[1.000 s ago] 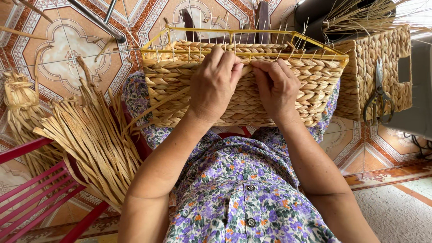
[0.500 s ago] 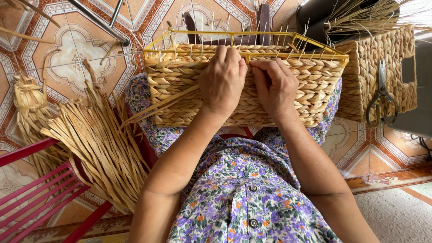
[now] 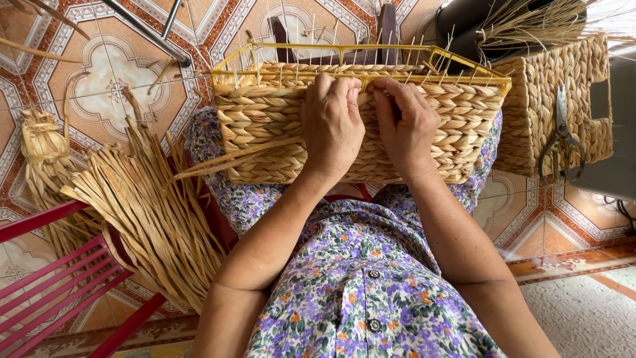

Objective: The person weaves dried palm leaves into a rectangular basket frame, threading strands through the top edge and tightening them by hand. They periodically adjust the basket and pull new strands from a nearby bundle to continue the weave.

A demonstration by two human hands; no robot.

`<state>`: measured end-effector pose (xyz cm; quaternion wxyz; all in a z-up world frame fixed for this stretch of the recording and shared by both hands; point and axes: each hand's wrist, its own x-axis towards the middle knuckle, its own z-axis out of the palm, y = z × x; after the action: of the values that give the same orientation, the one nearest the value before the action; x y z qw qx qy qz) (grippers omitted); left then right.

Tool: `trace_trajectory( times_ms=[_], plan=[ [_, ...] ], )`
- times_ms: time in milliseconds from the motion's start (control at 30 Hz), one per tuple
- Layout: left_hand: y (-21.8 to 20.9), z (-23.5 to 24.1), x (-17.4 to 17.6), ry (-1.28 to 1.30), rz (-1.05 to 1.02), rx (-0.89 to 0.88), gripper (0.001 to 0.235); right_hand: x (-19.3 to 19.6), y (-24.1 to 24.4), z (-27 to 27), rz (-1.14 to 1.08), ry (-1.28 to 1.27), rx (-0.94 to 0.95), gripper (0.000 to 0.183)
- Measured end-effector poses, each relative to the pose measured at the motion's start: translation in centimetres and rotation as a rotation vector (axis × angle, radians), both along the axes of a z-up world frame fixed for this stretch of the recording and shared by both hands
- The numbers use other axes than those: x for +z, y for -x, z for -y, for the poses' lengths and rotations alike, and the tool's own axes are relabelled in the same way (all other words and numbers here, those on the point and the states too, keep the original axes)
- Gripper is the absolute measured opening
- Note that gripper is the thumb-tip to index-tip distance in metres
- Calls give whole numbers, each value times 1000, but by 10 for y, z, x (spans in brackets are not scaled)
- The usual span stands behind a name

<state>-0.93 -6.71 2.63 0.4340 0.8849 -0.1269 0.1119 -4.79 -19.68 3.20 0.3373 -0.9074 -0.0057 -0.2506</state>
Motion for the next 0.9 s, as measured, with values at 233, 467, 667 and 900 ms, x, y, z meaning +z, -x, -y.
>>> trace_trajectory(
  times_ms=[233, 467, 667, 900],
  plan=[
    [1, -4, -4, -20, 5, -25, 5, 1, -5, -8, -89, -94, -75, 13],
    [-15, -37, -2, -91, -50, -23, 15, -8, -7, -10, -53, -105, -99, 14],
    [-14, -44, 5, -186, 143, -59, 25, -20, -4, -7, -17, -123, -86, 16],
    [-26, -58, 14, -431, 186, -115, 25, -3, -1, 17, -183, -271, 99, 6]
  ],
)
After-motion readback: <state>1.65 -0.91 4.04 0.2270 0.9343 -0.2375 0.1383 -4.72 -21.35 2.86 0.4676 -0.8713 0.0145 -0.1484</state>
